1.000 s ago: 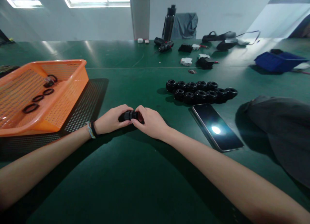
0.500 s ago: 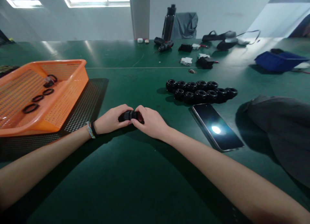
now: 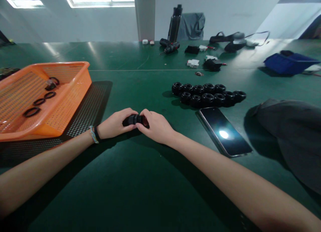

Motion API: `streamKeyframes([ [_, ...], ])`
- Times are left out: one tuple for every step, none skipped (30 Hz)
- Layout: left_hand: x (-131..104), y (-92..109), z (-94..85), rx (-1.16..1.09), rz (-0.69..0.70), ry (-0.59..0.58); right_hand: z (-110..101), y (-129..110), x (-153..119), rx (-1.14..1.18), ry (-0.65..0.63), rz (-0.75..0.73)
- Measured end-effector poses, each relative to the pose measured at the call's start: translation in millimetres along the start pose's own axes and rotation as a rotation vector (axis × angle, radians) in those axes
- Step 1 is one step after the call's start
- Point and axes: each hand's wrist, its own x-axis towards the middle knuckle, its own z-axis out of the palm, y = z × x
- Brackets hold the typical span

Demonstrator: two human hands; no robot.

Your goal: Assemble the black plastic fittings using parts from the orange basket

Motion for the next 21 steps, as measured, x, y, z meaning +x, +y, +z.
streamKeyframes([
  [0.0,0.3,-0.3,0.001,-0.001,-0.002,-0.3,-0.2,-0.1,0.001,-0.003,0.001],
  [0.0,0.5,-0.4,0.002,-0.001,-0.004,-0.5,-0.5,-0.1,0.001,-0.006,0.002],
  [0.0,0.5,-0.4,0.002,-0.002,-0.004,-0.6,-0.7,-0.2,0.001,-0.009,0.004],
  [0.0,0.4,-0.3,0.002,-0.003,-0.003,-0.6,-0.8,-0.2,0.0,-0.01,0.006],
  [0.0,0.2,0.0,0.002,-0.003,-0.001,-0.5,-0.9,-0.2,0.0,-0.011,0.007],
  [0.0,-0.2,0.4,0.001,-0.002,0.001,-0.3,-0.9,-0.3,0.0,-0.011,0.007],
  [0.1,-0.6,0.7,0.0,-0.002,0.003,-0.1,-0.9,-0.3,-0.001,-0.011,0.006],
  [0.2,-1.0,1.0,-0.001,-0.001,0.004,0.0,-0.8,-0.4,-0.001,-0.011,0.004],
  [0.2,-1.3,1.1,-0.001,0.0,0.004,0.1,-0.8,-0.5,-0.003,-0.012,0.003],
  [0.3,-1.5,1.1,0.0,0.001,0.005,0.1,-0.7,-0.5,-0.005,-0.013,0.003],
  [0.4,-1.6,1.0,0.001,0.0,0.004,0.0,-0.6,-0.5,-0.007,-0.013,0.005],
  [0.5,-1.5,0.8,0.002,0.0,0.002,-0.1,-0.6,-0.5,-0.007,-0.015,0.006],
  [0.5,-1.5,0.6,0.002,0.0,0.0,-0.3,-0.7,-0.4,-0.005,-0.017,0.009],
  [0.5,-1.3,0.4,0.003,-0.001,-0.002,-0.5,-0.7,-0.4,-0.002,-0.021,0.012],
  [0.5,-1.2,0.3,0.003,-0.002,-0.004,-0.6,-0.7,-0.3,0.001,-0.025,0.014],
  [0.5,-1.2,0.3,0.003,-0.004,-0.004,-0.6,-0.7,-0.1,0.001,-0.028,0.016],
  [0.4,-1.2,0.5,0.003,-0.005,-0.003,-0.6,-0.7,0.0,0.001,-0.028,0.016],
  [0.4,-1.3,0.8,0.004,-0.007,0.0,-0.5,-0.6,0.1,-0.002,-0.026,0.016],
  [0.4,-1.5,1.1,0.004,-0.009,0.0,-0.4,-0.5,0.2,-0.006,-0.023,0.016],
  [0.4,-1.8,1.4,0.005,-0.01,0.0,-0.3,-0.4,0.3,-0.009,-0.021,0.016],
  [0.5,-2.0,1.7,0.007,-0.011,-0.001,-0.1,-0.3,0.5,-0.01,-0.021,0.018],
])
